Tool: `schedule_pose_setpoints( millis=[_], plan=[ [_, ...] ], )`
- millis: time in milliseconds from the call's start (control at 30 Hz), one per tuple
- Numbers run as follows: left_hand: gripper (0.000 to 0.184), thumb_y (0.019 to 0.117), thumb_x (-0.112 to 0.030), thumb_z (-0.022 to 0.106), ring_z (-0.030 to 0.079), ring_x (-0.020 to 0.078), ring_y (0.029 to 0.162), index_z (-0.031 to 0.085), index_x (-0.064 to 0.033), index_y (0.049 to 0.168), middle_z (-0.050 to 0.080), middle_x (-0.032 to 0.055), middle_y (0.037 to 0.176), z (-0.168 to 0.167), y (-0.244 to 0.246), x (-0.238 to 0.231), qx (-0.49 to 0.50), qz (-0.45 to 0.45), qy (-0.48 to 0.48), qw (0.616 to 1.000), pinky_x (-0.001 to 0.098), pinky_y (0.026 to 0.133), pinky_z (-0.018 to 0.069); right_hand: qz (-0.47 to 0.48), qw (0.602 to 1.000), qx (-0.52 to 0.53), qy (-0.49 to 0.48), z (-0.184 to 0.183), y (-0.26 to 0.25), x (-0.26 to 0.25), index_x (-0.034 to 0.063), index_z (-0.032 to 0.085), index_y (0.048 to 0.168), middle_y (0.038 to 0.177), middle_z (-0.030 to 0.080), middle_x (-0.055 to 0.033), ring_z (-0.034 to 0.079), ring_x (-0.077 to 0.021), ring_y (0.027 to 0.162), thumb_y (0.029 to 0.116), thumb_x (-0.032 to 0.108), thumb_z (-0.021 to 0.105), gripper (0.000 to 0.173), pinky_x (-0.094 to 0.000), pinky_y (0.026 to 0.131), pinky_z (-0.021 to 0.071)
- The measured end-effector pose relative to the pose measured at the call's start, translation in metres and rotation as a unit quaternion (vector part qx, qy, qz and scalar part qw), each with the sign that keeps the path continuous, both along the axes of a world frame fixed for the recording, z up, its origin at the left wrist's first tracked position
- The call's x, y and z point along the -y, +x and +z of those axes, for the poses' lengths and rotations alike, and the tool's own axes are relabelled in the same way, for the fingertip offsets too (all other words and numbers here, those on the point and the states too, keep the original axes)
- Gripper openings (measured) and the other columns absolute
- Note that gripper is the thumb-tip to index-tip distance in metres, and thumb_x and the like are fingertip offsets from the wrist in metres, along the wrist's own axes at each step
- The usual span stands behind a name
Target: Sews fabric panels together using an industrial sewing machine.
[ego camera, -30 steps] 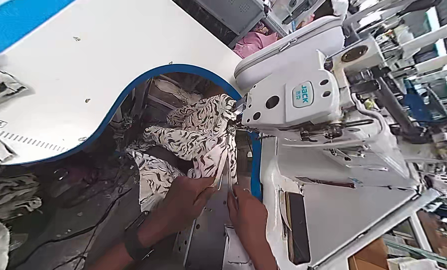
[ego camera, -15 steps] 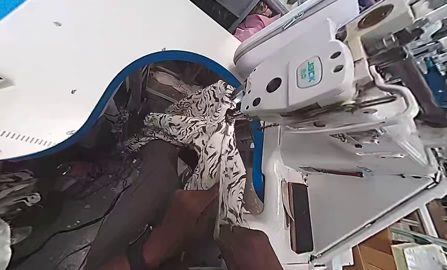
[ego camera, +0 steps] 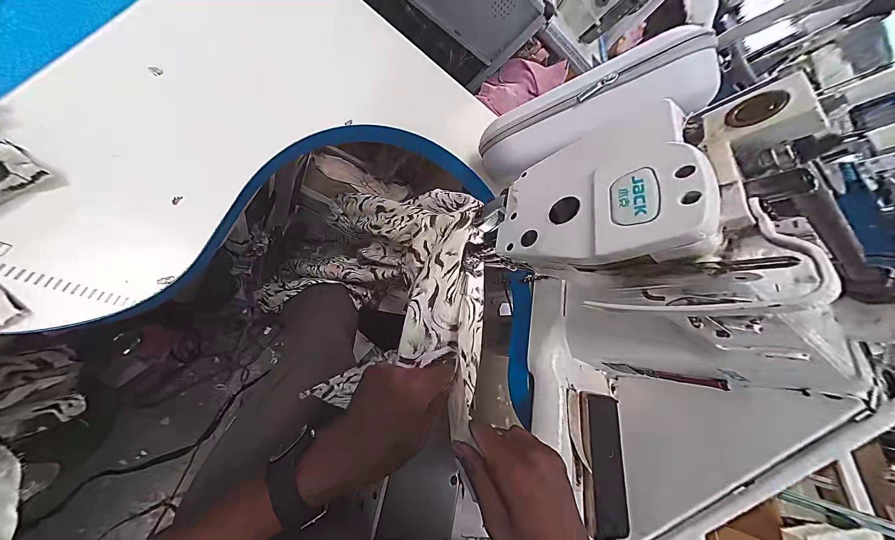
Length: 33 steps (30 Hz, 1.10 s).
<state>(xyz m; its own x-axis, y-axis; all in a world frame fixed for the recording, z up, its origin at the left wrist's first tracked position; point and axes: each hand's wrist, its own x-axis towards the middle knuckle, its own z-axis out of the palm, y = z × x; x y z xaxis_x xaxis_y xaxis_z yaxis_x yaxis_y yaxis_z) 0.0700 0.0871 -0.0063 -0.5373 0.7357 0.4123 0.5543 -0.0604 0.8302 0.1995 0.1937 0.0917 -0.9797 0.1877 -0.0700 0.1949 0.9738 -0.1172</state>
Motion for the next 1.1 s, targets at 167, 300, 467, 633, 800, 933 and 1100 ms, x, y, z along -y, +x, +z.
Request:
schedule_pose_setpoints(
  millis=[167,300,467,633,800,933,1100],
  plan=[
    [0.029,0.0967,-0.007,0.052,0.064,0.0249,0.055,0.072,0.0037,0.116,0.065,0.0108,0.066,0.002,-0.011,0.0,0.02,-0.037,-0.012,0.999,0.0395,0.051,0.0504,0.009,0.999,0.016,-0.039,-0.005,-0.001,-0.005,0.0042,0.064,0.075,0.058,0.055,-0.0076,0.062,-0.0253,0.056,0.0946,0.019,0.056,0.025,-0.0397,0.058,0.0501],
    [0.039,0.1016,-0.008,0.047,0.057,0.0255,0.052,0.063,0.0081,0.133,0.061,0.013,0.062,0.0,-0.019,-0.009,0.096,-0.059,-0.013,0.994,0.0406,0.054,0.0483,-0.018,0.997,0.03,-0.074,-0.008,0.0,-0.01,0.0034,0.061,0.07,0.055,0.05,-0.0073,0.056,-0.0244,0.05,0.09,0.021,0.062,0.027,-0.0402,0.048,0.0429],
    [0.037,0.1025,-0.012,0.047,0.057,0.027,0.053,0.066,0.0059,0.129,0.058,0.0119,0.059,0.003,-0.02,-0.013,0.096,-0.066,-0.028,0.993,0.0432,0.054,0.0463,0.022,0.994,0.001,-0.104,-0.006,0.002,-0.013,0.0072,0.066,0.08,0.07,0.062,-0.0077,0.063,-0.0223,0.071,0.0941,0.026,0.061,0.024,-0.0394,0.075,0.0485],
    [0.036,0.101,-0.01,0.05,0.058,0.0266,0.051,0.068,0.0051,0.128,0.06,0.0118,0.059,0.0,-0.013,-0.004,0.07,-0.045,-0.016,0.996,0.0424,0.052,0.0465,0.021,0.991,0.111,-0.069,0.011,-0.001,-0.003,0.0023,0.069,0.079,0.066,0.064,-0.0118,0.068,-0.0304,0.067,0.0914,0.018,0.065,0.02,-0.0516,0.073,0.0514],
    [0.024,0.0991,-0.01,0.049,0.055,0.0256,0.047,0.069,0.0014,0.094,0.052,0.0089,0.054,0.001,-0.005,-0.006,0.042,-0.025,-0.002,0.999,0.041,0.047,0.0424,-0.014,0.993,-0.085,-0.076,0.005,-0.009,0.001,0.0068,0.067,0.084,0.059,0.057,-0.003,0.057,-0.014,0.055,0.0992,0.027,0.055,0.028,-0.0282,0.054,0.0445],
    [0.025,0.0979,-0.009,0.048,0.058,0.0269,0.048,0.07,0.0028,0.103,0.054,0.0101,0.055,0.001,-0.002,-0.001,0.066,-0.023,-0.016,0.997,0.0429,0.047,0.0448,-0.125,0.962,-0.143,-0.197,-0.008,-0.006,0.011,0.003,0.077,0.096,0.082,0.075,-0.0034,0.067,-0.0018,0.076,0.0893,0.019,0.069,0.019,-0.0168,0.072,0.0532],
    [0.029,0.1006,-0.011,0.048,0.055,0.0224,0.048,0.074,0.0005,0.106,0.055,0.0082,0.056,0.0,-0.003,-0.004,0.106,-0.006,0.0,0.994,0.039,0.048,0.0435,-0.188,0.908,-0.218,-0.304,-0.011,-0.006,0.02,-0.0002,0.077,0.095,0.09,0.07,0.0015,0.062,0.0067,0.088,0.0828,0.005,0.071,0.014,-0.0083,0.08,0.0513]
  ],
)
